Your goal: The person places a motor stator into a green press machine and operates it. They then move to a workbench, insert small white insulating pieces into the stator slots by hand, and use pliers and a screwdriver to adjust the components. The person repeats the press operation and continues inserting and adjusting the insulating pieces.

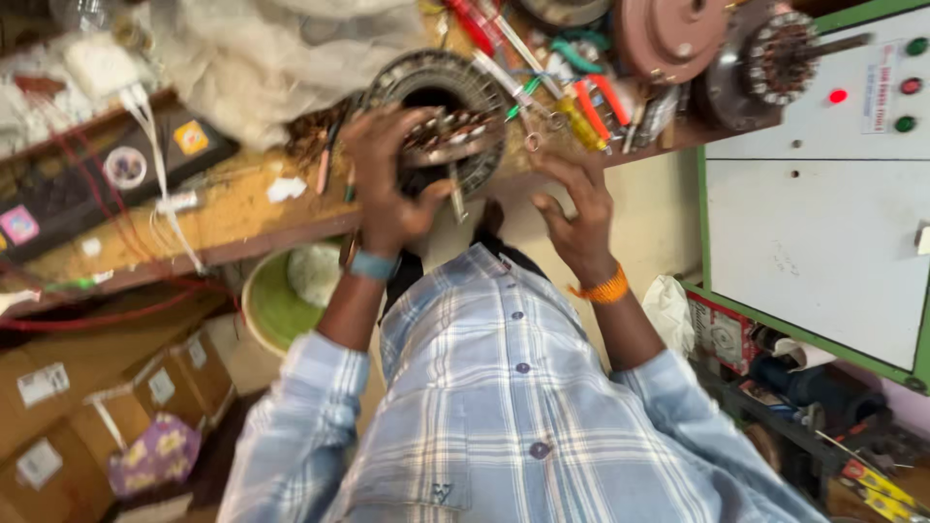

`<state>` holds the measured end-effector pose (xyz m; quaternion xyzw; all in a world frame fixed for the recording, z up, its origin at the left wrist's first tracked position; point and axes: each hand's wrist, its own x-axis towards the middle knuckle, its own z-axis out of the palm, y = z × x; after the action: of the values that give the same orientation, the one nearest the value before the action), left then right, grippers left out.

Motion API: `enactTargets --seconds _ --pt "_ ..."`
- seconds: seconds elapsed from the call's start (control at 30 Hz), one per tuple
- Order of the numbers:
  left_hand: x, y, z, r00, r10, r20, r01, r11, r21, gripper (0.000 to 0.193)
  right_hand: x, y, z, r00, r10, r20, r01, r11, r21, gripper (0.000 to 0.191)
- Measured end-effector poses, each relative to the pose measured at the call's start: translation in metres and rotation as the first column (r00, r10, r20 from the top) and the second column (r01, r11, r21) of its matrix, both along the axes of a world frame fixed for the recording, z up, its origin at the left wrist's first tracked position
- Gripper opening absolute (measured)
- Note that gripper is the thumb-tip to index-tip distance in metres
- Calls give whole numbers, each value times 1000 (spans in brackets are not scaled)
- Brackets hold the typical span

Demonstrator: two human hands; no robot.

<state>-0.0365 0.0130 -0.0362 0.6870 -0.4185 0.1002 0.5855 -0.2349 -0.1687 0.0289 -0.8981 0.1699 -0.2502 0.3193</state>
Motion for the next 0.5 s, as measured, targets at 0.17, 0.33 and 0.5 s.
enactTargets --seconds 0.17,0.33,0.5 --pt "-79 7 11 802 -143 -580 141 989 -48 41 -128 -40 -34 949 -304 -85 313 874 371 19" --pt "-132 -145 64 720 -694 3 684 710 169 24 -270 -83 -24 866 -494 -72 485 799 355 16" --pt "-262 -309 125 460 -883 -97 739 320 593 30 -430 -132 -26 606 -795 0 700 533 475 19"
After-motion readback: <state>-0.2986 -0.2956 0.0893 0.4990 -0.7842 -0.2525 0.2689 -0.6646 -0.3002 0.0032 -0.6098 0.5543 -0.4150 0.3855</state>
